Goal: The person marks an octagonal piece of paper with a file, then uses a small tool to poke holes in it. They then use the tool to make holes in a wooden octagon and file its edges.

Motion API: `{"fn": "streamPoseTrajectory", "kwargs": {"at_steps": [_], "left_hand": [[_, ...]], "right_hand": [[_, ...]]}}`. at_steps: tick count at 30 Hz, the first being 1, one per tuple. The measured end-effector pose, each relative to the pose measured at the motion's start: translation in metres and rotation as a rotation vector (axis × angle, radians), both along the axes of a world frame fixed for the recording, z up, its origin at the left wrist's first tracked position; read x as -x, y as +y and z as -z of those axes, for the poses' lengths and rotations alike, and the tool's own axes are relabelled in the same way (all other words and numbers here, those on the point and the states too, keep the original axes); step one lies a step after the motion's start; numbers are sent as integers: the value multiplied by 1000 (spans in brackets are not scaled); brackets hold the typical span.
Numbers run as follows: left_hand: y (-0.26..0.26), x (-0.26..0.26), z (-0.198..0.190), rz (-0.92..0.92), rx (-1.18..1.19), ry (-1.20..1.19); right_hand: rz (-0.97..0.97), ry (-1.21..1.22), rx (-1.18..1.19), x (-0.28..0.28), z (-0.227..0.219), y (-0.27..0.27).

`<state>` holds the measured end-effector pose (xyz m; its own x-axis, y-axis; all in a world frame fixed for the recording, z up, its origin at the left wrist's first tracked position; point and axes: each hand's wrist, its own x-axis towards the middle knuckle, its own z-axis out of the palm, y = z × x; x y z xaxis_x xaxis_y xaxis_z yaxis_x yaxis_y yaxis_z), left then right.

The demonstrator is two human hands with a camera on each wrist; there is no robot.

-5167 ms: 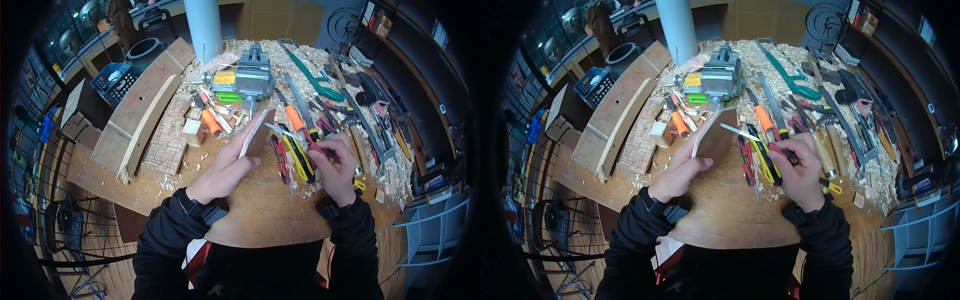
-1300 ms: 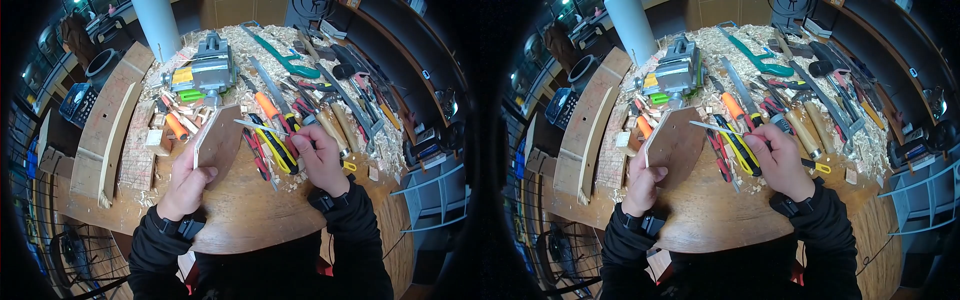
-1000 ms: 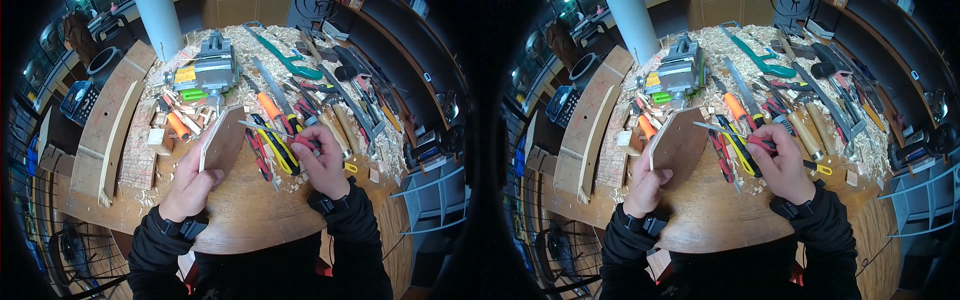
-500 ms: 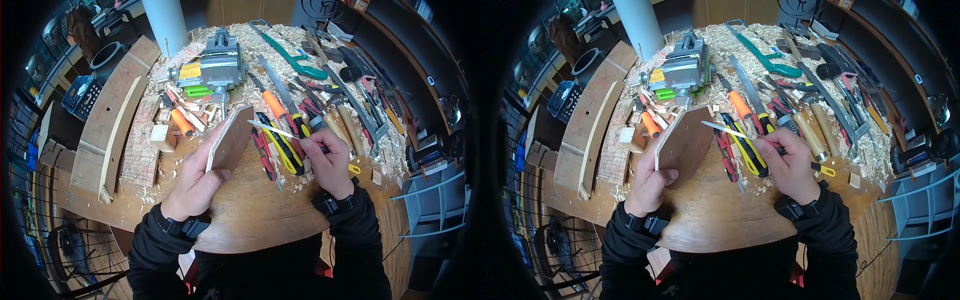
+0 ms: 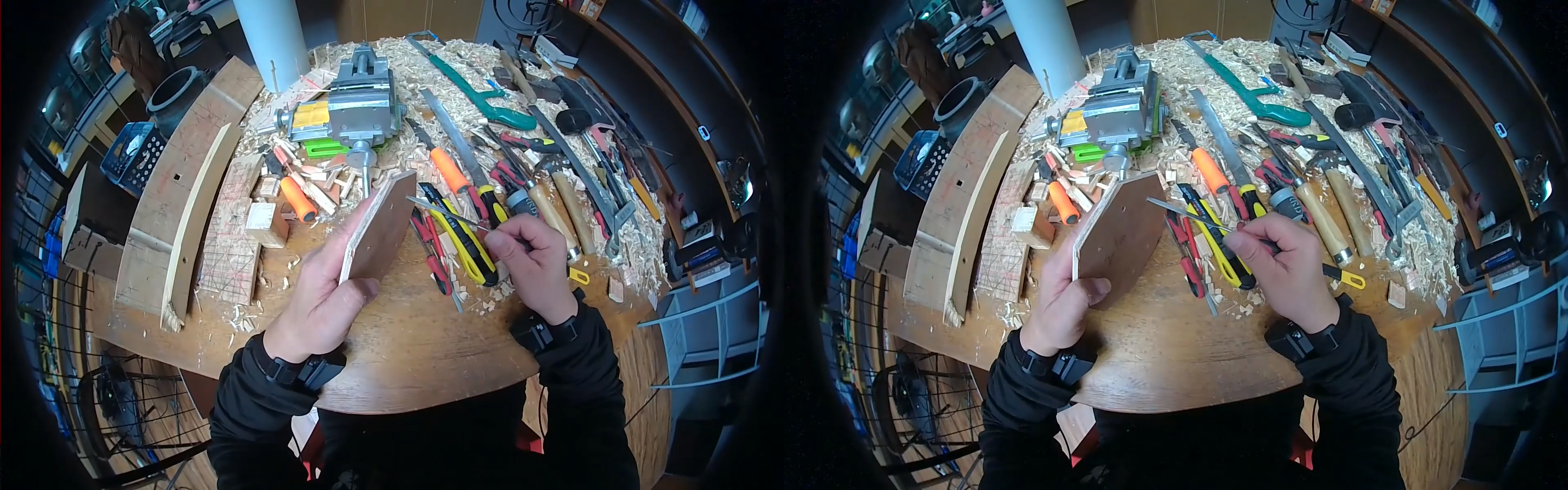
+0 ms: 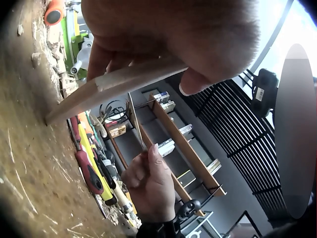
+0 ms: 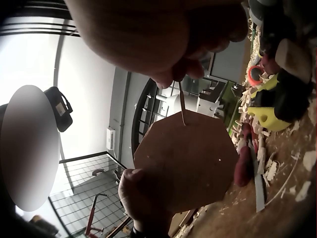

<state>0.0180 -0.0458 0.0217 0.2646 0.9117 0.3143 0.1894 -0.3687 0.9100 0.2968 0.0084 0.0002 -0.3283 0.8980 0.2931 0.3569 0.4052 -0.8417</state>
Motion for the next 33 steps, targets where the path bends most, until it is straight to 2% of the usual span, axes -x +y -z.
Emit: {"fn": "streamPoseTrajectory", "kwargs": {"at_steps": [2,5,6,8,12,14,17,21,23,33], "left_hand": [[0,0,0,4,-10,9],[-1,-1,0,6,-10,-7],[-1,0,1,11,-7,-4],[-1,0,1,16,-4,0],[-1,-2,0,20,26,-31],[-1,-1,0,20,31,-34],[0,-2,1,30,-3,-33],[-1,-3,0,17,17,-49],[-1,-2,0,9,8,-37],[-1,0,2,-6,-42,-1]], "right_hand": [[69,230,56,12,-10,-7],[97,327,-7,15,-2,-6],[97,327,-7,10,1,-3],[17,40,-33,-5,6,4],[-25,75,79,-3,7,3],[46,278,132,10,-9,-7],[72,261,1,9,-1,-5],[54,238,30,5,2,-1],[41,120,10,3,3,1],[41,96,33,2,12,4]]}}
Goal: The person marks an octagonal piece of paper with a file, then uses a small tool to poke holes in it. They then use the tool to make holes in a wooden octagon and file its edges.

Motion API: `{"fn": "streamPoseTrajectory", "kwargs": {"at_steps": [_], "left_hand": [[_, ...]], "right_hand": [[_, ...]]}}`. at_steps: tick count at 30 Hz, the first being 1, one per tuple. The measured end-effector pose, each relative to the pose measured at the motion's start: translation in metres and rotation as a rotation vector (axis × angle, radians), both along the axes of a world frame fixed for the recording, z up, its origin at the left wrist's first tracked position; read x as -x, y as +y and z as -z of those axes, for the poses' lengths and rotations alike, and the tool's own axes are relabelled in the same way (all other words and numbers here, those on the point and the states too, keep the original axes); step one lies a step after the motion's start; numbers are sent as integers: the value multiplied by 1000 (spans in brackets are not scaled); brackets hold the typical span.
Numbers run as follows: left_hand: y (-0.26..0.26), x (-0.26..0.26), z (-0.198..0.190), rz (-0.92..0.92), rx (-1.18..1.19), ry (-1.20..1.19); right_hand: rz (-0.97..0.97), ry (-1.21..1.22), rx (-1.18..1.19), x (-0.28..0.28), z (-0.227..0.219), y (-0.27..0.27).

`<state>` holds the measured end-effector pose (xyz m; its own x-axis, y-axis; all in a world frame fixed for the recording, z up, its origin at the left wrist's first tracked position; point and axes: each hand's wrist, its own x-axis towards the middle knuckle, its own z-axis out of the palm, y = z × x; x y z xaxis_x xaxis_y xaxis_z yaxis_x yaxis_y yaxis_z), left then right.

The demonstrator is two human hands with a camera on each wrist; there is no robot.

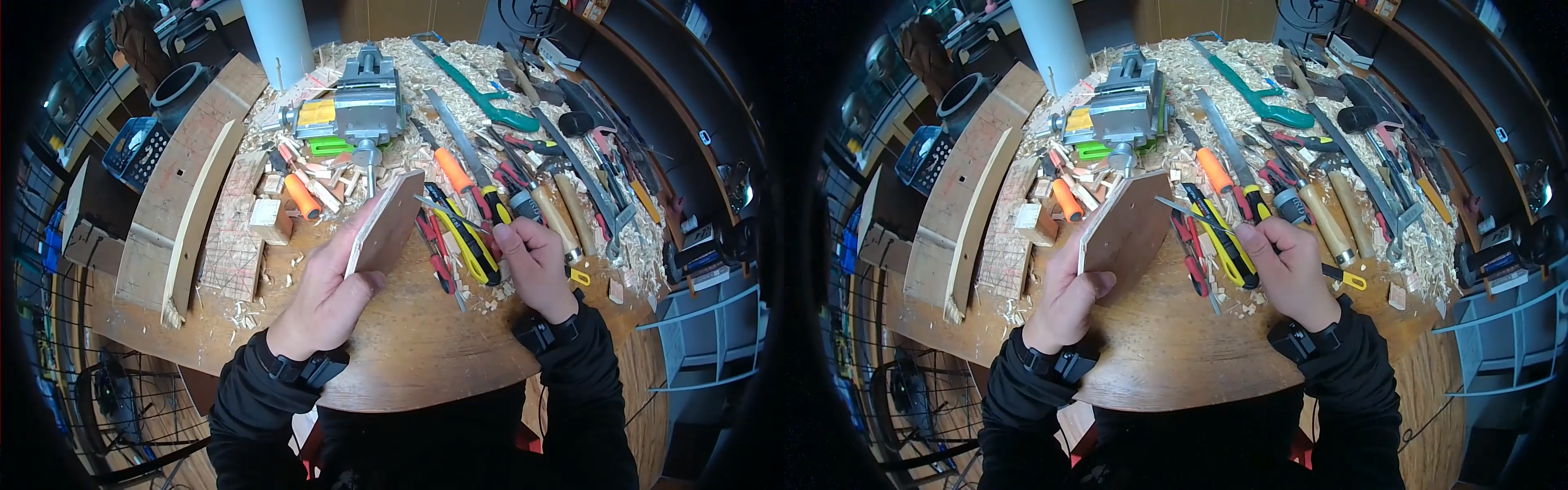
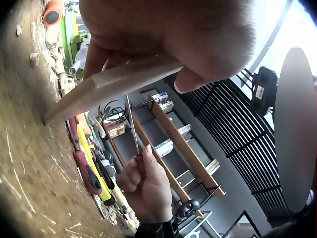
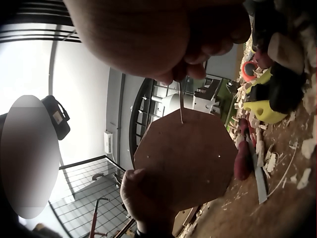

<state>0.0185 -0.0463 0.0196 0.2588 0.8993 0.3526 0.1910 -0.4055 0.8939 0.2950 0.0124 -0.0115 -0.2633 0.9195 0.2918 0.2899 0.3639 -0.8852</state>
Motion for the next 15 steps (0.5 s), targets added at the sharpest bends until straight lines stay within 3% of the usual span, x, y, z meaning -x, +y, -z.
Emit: {"fn": "streamPoseTrajectory", "kwargs": {"at_steps": [15], "left_hand": [[0,0,1,-16,-16,19]], "right_hand": [[8,221,136,4,-5,-4]]}}
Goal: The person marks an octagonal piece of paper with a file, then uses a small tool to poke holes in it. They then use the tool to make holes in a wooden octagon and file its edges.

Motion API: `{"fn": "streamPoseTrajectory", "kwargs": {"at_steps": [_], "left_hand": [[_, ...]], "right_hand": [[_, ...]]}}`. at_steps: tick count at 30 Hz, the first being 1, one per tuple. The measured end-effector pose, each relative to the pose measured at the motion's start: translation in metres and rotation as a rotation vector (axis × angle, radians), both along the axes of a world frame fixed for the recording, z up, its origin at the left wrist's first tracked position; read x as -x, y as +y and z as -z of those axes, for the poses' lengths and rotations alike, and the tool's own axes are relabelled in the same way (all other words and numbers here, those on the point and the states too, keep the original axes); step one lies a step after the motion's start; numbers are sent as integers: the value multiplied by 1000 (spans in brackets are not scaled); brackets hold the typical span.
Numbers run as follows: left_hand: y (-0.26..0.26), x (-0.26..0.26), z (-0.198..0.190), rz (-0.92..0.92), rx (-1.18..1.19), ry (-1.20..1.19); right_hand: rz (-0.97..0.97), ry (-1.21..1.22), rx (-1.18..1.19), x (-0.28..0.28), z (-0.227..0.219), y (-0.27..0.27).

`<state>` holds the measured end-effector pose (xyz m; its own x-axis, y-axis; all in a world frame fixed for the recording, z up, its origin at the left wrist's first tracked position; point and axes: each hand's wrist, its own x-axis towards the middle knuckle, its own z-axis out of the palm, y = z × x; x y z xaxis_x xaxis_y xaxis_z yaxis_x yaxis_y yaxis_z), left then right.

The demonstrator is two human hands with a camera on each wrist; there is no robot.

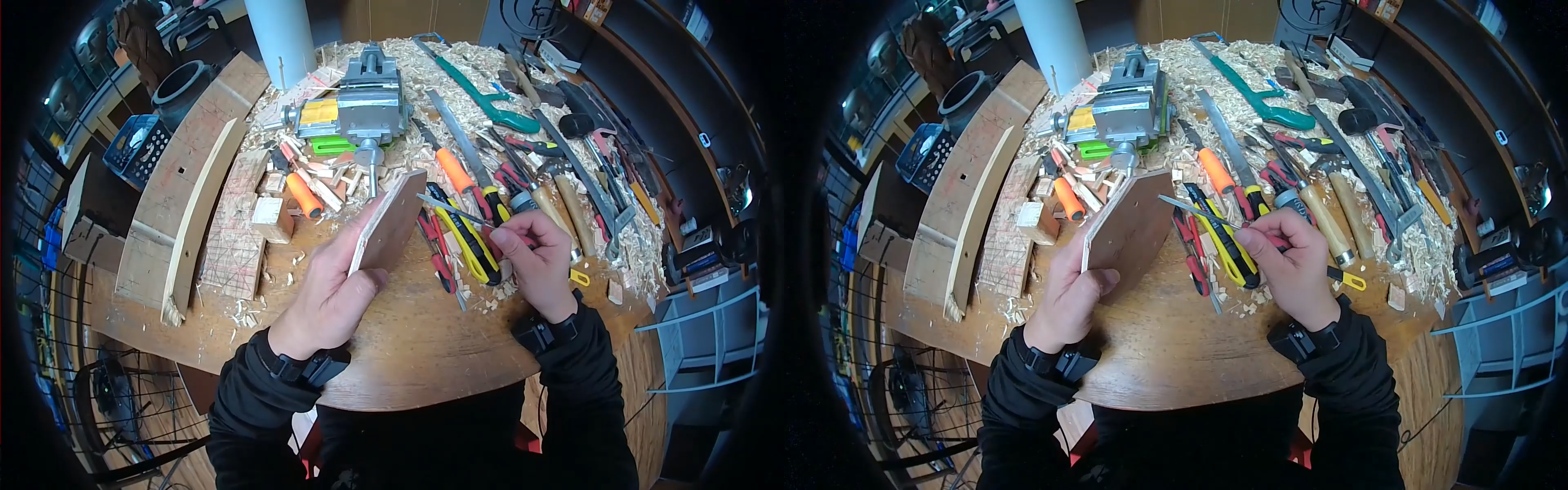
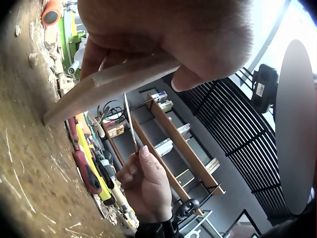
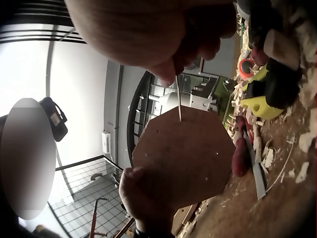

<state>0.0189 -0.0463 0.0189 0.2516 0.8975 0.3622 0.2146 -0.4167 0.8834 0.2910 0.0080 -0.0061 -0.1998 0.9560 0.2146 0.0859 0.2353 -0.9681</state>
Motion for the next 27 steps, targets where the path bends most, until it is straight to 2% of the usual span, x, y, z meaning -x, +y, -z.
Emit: {"fn": "streamPoseTrajectory", "kwargs": {"at_steps": [3,5,8,11,14,27], "left_hand": [[0,0,0,7,14,5],[0,1,0,11,20,8],[0,1,1,15,-3,9],[0,2,2,22,-5,8],[0,2,1,16,32,13],[-1,0,-2,22,53,21]], "right_hand": [[14,53,-16,0,1,0],[45,18,-147,-1,4,1],[65,-76,-204,-4,4,3],[53,-66,-218,-3,3,3],[43,33,-168,1,0,1],[48,37,-73,-2,0,2]]}}
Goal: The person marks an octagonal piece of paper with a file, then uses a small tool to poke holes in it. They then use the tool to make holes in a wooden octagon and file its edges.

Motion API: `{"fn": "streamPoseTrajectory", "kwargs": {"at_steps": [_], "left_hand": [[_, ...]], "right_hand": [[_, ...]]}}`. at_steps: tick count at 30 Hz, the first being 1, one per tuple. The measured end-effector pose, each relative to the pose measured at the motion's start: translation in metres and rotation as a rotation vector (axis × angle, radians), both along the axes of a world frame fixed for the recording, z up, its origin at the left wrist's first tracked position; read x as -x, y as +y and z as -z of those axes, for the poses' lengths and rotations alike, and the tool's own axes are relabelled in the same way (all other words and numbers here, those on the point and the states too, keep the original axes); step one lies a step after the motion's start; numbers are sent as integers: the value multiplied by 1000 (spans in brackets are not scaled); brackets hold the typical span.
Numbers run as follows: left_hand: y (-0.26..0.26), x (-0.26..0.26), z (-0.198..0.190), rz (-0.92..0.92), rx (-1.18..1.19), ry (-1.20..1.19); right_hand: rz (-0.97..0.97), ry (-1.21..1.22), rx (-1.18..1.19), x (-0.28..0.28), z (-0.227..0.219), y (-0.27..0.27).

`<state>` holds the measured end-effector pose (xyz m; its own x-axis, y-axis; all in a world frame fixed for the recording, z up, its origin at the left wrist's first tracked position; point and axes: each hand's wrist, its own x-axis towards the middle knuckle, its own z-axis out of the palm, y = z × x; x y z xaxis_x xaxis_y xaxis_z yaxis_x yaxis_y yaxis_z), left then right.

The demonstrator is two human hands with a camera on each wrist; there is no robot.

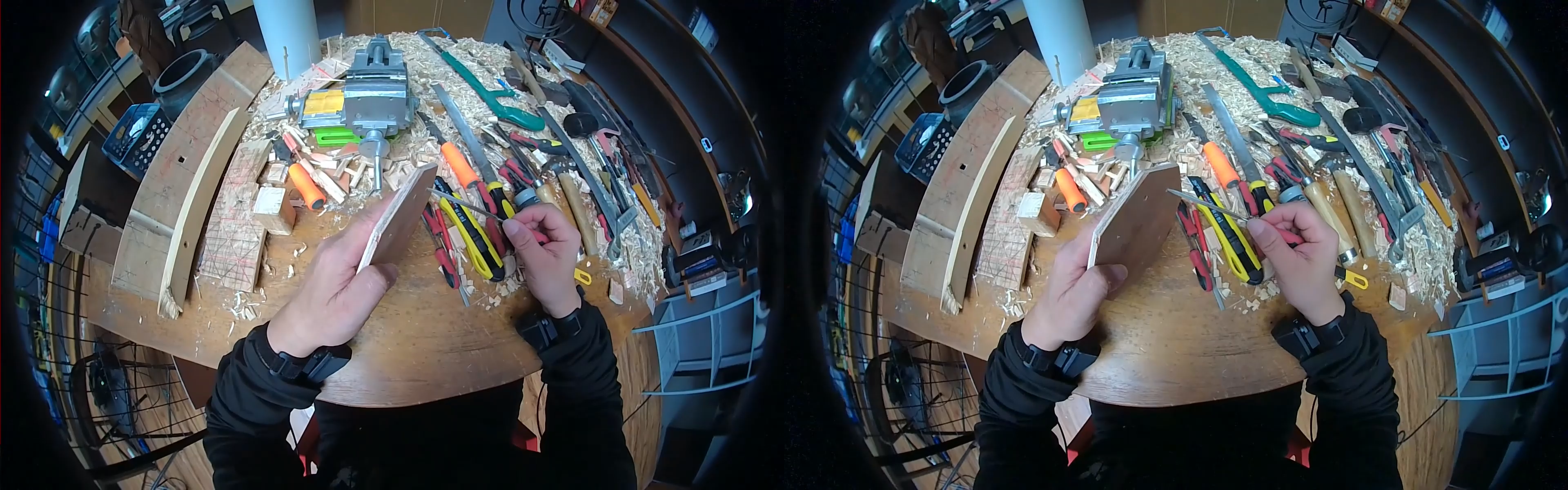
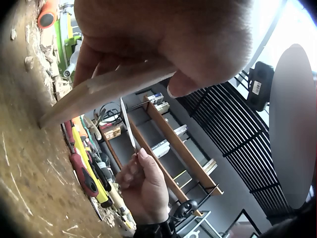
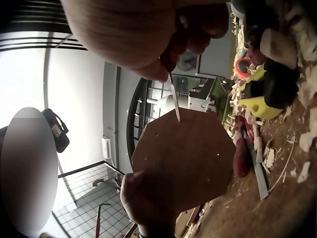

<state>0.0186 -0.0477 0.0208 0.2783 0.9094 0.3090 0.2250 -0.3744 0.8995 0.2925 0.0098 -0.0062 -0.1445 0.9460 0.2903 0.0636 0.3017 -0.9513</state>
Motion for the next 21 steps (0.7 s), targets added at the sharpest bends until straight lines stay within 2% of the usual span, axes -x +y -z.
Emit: {"fn": "streamPoseTrajectory", "kwargs": {"at_steps": [8,14,16,21], "left_hand": [[0,-2,-6,49,-15,77],[-1,-2,-7,34,-33,111],[1,-3,-2,36,-119,102],[1,-3,-4,36,-86,93]], "right_hand": [[-137,-72,118,-6,10,9],[-128,-102,116,-4,8,9],[-137,-109,126,-4,8,9],[-136,-137,141,-4,6,8]]}}
